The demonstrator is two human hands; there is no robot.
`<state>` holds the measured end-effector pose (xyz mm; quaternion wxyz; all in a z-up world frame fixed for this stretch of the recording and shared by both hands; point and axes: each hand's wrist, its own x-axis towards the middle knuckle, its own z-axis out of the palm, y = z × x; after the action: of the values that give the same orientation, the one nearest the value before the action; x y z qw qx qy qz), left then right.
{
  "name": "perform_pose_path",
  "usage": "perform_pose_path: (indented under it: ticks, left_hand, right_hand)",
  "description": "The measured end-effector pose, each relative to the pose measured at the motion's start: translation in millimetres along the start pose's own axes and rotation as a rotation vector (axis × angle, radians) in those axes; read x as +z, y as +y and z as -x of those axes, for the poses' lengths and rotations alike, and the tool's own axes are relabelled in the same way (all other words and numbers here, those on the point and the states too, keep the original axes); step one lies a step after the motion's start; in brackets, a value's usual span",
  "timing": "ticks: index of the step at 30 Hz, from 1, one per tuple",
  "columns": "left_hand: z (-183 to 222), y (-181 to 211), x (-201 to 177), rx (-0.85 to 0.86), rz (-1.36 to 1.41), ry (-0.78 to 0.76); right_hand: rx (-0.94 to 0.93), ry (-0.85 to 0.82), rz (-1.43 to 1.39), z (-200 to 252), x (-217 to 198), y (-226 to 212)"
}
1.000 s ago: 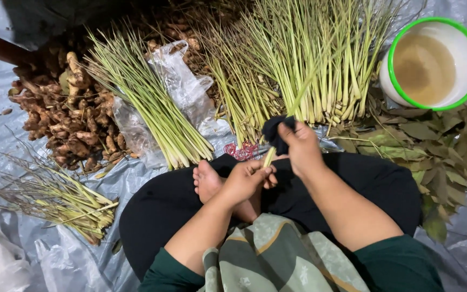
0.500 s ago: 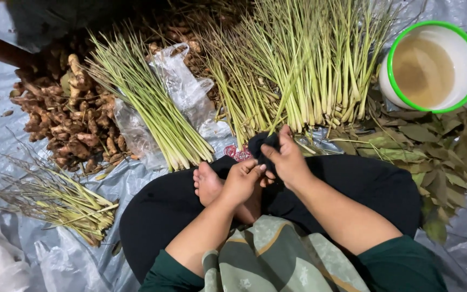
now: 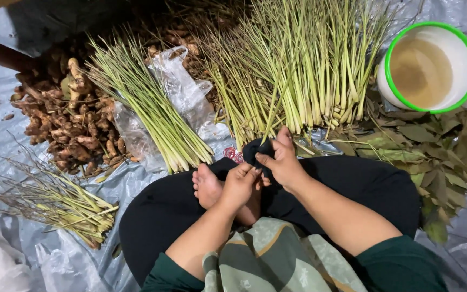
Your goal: Stripping the outer layers or leaves from long grass stalks using a hand-held tool while sitting on the floor.
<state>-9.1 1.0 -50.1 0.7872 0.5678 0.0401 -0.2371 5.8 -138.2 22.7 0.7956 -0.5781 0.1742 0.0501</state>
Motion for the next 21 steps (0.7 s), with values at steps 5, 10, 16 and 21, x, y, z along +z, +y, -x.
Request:
perform_pose_path:
  ticks: [5, 10, 16, 21]
  left_hand:
    - [8.0, 13.1, 14.4, -0.050, 0.052, -0.098]
    - [15.8, 14.4, 22.6, -0.115, 0.103, -0.228]
    - [5.3, 1.4, 10.6, -0.042, 0.092, -0.128]
    - [0.4, 30.3, -12.7, -0.025, -0.590, -0.137]
  right_hand:
    - [-0.038, 0.068, -0.042, -14.6, -21.1, -15.5]
    - [-0.186, 0.295, -0.215, -40.0, -56.1, -8.9]
    - [-0.034, 0.145, -0.066, -12.9, -29.9, 20.3]
    - [-0.313, -0.050, 0.573, 5.6, -4.2, -38.3]
